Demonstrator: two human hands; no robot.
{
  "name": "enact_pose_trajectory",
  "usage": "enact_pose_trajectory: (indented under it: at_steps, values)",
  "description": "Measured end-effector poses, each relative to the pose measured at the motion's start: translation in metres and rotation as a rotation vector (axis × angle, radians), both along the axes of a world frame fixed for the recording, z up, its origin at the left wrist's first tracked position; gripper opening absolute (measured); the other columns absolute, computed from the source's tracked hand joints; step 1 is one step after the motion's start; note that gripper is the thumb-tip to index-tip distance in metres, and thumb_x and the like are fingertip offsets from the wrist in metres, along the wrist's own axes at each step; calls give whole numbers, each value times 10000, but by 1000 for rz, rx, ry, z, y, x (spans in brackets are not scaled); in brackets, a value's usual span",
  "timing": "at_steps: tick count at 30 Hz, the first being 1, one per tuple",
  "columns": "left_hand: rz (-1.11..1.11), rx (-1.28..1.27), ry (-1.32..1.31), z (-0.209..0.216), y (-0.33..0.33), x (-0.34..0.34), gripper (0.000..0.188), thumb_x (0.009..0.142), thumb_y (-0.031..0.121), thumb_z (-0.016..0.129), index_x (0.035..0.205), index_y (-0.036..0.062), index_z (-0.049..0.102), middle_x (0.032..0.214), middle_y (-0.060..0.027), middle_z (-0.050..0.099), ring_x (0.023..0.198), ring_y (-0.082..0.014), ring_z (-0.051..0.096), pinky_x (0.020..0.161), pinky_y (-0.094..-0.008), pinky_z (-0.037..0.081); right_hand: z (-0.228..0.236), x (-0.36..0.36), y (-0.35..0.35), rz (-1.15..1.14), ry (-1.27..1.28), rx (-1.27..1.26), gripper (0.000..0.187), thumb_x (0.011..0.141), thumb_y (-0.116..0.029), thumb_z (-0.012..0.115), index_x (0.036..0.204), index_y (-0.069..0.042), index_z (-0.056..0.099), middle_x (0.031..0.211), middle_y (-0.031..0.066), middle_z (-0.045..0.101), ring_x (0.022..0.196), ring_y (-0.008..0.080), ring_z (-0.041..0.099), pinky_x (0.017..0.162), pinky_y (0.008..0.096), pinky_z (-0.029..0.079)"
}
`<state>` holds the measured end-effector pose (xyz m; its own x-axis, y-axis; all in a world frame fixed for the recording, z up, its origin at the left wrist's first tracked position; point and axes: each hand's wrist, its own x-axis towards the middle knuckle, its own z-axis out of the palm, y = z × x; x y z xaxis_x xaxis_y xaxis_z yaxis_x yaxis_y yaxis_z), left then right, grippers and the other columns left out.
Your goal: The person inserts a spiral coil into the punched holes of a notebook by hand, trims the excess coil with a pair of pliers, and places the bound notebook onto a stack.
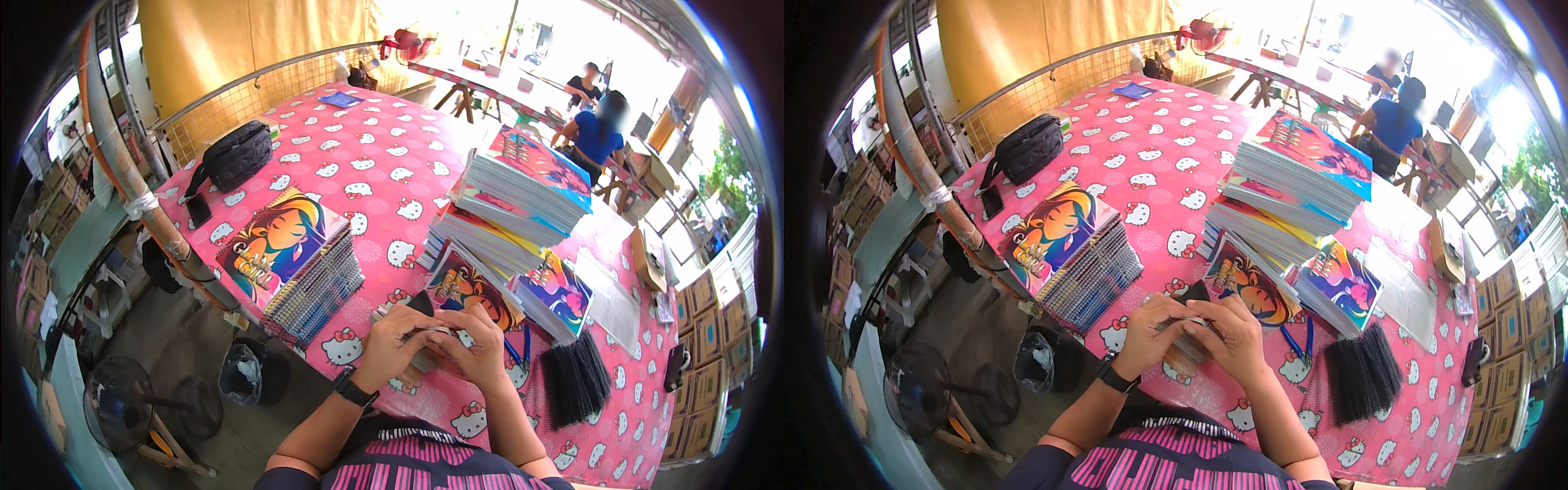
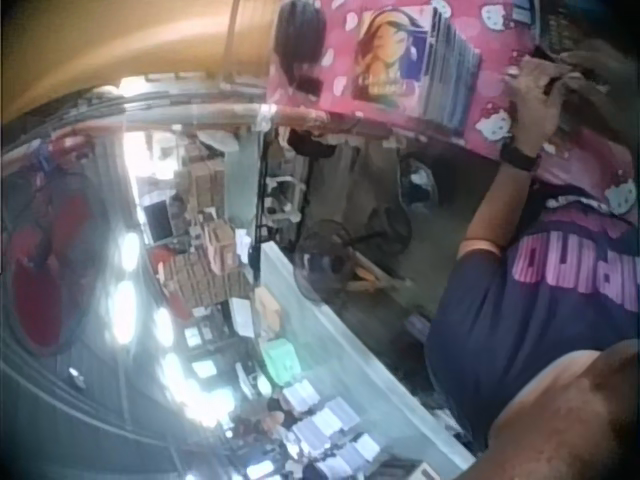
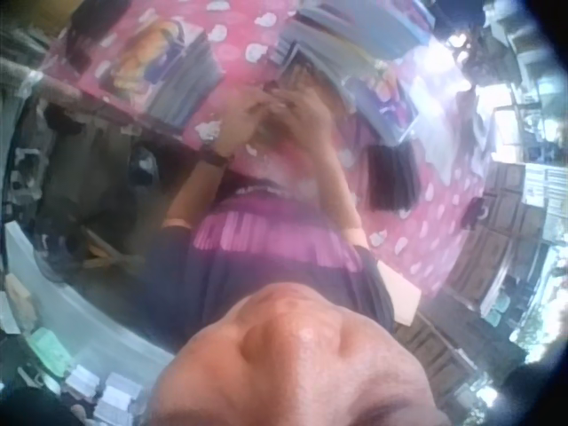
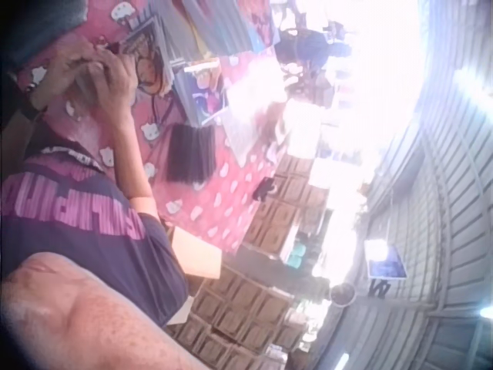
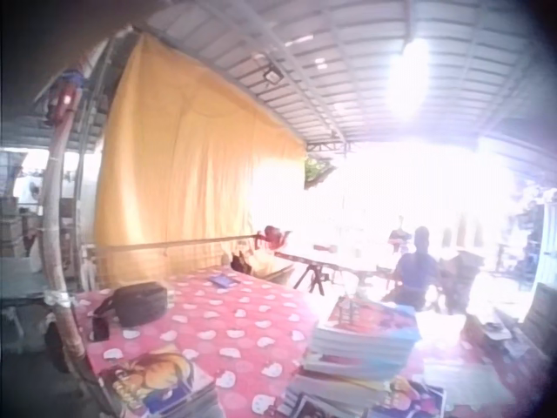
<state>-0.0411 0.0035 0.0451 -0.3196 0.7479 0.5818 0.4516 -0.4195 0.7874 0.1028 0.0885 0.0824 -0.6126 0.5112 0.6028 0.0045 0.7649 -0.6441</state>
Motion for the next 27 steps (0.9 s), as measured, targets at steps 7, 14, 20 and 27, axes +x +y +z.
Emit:
enact_pose_trajectory:
  at_steps: [7,14,20,27]
  values:
    - [31,47,26,0,-3,-5,150,780,51,705,926,25,687,835,-84,655,787,-222,606,685,-310,489,5,-2,-2,63,-19,78,307,765,-79,732,1069,-61,695,753,75,598,642,189,555,586,293,458]
    - [126,48,-96,7,-10,-12,316,800,121,720,1099,54,643,1030,-109,637,972,-248,573,850,-350,446,43,-17,-8,37,-162,167,299,785,-19,694,1083,-46,679,792,110,646,688,220,638,619,310,499]
    - [747,291,-331,15,-30,-21,574,830,150,719,1306,-27,453,1217,-145,553,1194,-208,481,1006,-363,365,90,-39,3,-117,324,-79,138,822,-8,668,957,4,645,948,83,658,859,146,613,782,259,492]
    - [548,346,-780,43,-90,-124,338,890,126,657,1189,9,551,714,14,573,510,-56,487,465,-205,417,92,-145,39,98,546,-503,160,912,-160,640,1003,-30,619,904,26,614,794,111,576,713,242,471]
